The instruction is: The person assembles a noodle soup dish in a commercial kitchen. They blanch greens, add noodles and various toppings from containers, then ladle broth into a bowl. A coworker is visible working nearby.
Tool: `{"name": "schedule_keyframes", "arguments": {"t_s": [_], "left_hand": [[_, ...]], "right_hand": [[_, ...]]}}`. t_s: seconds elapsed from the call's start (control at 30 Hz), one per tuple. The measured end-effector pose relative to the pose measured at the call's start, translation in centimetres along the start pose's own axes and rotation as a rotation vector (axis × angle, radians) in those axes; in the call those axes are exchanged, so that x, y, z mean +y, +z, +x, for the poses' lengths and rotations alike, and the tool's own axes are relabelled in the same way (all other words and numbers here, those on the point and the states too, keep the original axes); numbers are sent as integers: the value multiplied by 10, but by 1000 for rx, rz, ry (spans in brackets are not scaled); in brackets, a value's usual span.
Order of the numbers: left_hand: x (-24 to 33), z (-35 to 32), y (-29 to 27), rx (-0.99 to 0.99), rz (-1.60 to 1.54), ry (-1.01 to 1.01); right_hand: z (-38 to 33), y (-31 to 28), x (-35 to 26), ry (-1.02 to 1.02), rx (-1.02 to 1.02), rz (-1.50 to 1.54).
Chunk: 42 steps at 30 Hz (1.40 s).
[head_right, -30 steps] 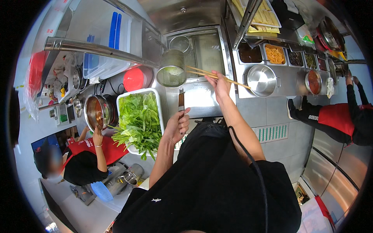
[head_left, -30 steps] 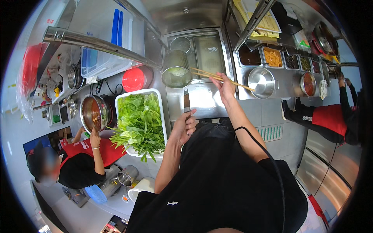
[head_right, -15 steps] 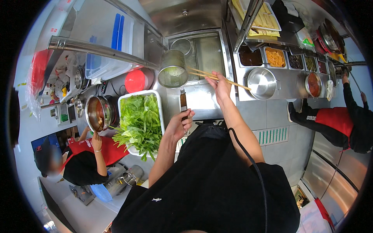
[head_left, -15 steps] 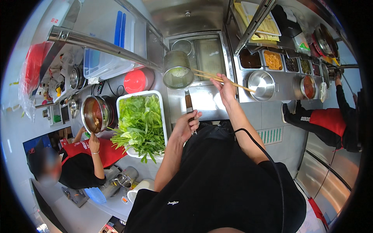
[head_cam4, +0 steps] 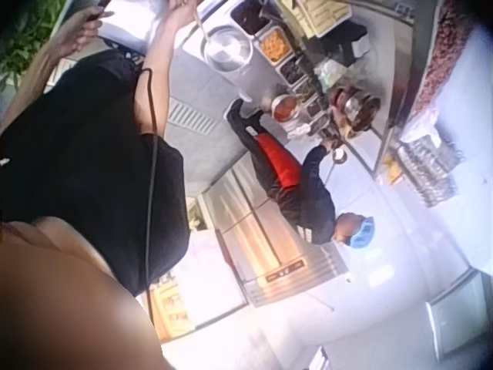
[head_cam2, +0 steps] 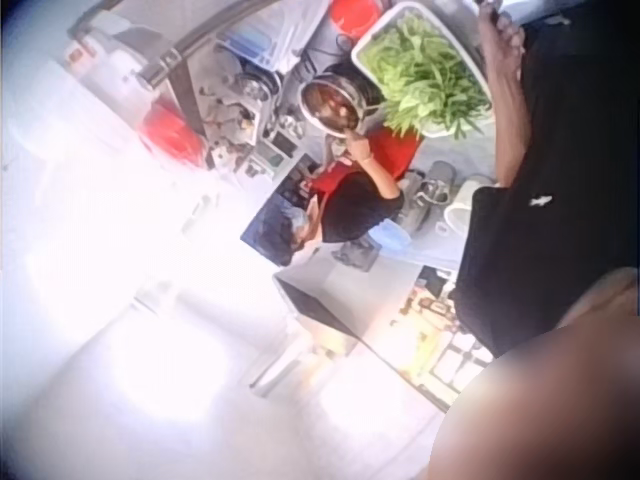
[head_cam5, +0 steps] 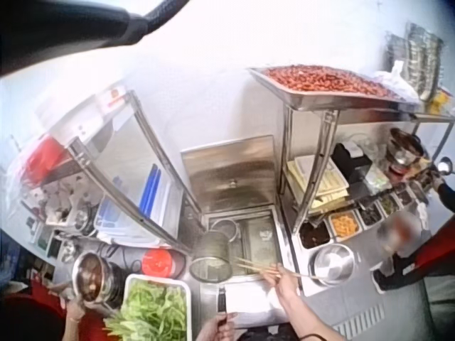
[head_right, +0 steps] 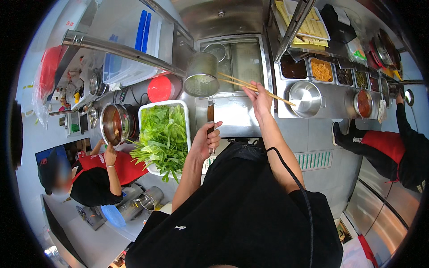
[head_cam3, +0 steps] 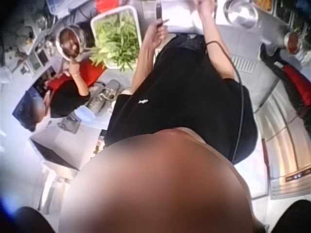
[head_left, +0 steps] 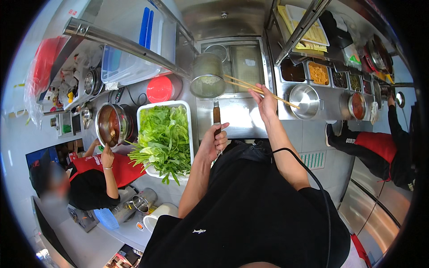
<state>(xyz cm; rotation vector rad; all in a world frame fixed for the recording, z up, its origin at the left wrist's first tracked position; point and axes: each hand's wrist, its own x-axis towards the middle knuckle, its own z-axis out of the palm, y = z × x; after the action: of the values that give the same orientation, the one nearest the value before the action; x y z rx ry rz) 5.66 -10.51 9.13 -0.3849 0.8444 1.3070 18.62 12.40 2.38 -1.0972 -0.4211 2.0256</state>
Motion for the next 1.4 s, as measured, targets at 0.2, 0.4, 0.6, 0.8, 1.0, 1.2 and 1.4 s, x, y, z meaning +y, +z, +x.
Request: {"name": "schedule_keyframes", "arguments": {"t_s": [0.2,0.4,0.6,0.8,1.0,1.2,1.4], "left_hand": [[-5,-2,7,175,152,67],[5,-5,2,165,240,153],[14,-24,18,127,148,133],[29,7,-5,72,-5,-16],[10,16,-16,188,55,64],[8,28,-6,218,71,72],[-20,34,25,219,28,126]], "right_hand": [[-5,2,7,-17,36,-76],[-14,9,5,-35,1,-158],[-30,29,-12,-120,-60,-139],[-26,-8,-15,-142,24,-220],[-61,-49,-35,-164,134,-288],[-80,-66,-55,-169,68,-381],[-89,-91,-89,-157,5,-317]]}}
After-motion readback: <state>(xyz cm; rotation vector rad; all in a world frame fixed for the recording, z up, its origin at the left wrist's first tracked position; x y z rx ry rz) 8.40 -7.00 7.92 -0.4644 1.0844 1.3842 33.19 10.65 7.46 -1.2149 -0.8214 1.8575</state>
